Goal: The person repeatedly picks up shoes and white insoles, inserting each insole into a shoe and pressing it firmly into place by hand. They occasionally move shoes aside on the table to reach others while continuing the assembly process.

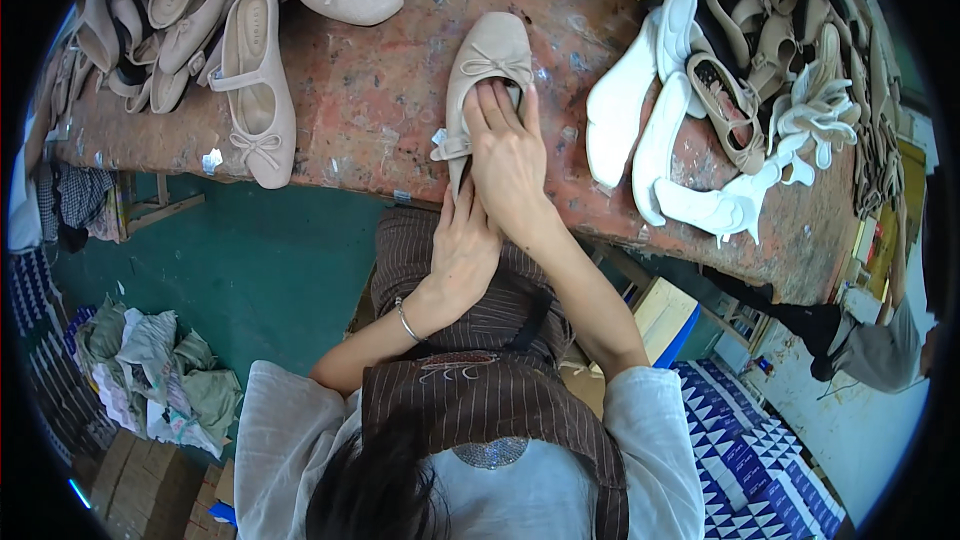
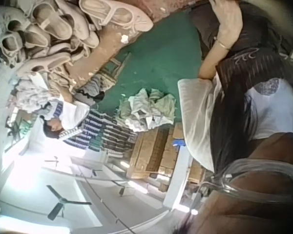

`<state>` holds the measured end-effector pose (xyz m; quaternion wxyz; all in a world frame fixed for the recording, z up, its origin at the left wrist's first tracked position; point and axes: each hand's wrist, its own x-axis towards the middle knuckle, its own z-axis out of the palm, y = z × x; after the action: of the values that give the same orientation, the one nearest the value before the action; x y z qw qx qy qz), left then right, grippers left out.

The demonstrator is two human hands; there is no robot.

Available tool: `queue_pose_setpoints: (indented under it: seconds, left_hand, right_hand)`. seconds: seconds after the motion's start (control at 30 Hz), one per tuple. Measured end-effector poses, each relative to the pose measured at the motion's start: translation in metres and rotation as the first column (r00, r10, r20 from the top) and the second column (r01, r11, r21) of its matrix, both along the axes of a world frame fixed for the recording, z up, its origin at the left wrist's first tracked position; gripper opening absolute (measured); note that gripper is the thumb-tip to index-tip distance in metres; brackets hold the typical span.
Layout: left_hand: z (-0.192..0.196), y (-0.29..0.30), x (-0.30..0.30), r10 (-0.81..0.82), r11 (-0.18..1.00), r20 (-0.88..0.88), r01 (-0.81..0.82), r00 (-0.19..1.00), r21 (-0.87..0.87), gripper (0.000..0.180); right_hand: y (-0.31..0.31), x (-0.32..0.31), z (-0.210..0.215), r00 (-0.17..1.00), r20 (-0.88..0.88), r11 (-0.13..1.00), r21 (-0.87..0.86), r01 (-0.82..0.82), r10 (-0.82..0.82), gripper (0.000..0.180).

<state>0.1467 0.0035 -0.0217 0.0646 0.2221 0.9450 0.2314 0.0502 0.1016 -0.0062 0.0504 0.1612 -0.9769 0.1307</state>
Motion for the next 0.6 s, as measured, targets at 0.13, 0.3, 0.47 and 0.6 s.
queue_pose_setpoints:
  seconds: [0.13,0.3,0.47,0.6]
  left_hand:
    - [-0.001,0.001,-0.001,0.004,1.0,-0.126,-0.006,0.992,-0.01,0.045]
    - [0.008,0.008,-0.008,0.038,0.999,-0.11,-0.039,0.993,-0.003,0.047]
    - [-0.004,-0.002,0.0,-0.011,0.997,-0.059,0.015,0.998,0.072,0.043]
    - [0.003,0.007,-0.006,0.05,0.998,-0.098,-0.046,0.994,0.04,0.042]
  right_hand:
    - [-0.001,0.004,-0.012,0.984,-0.174,0.995,0.08,0.056,-0.042,0.04]
    - [0.002,-0.038,0.016,0.975,0.199,0.972,0.23,0.054,-0.101,0.026]
    - [-0.003,0.017,-0.011,0.998,-0.063,1.0,0.0,0.026,-0.026,0.055]
    - [0.002,-0.037,0.005,0.985,0.157,0.988,0.149,0.046,-0.069,0.026]
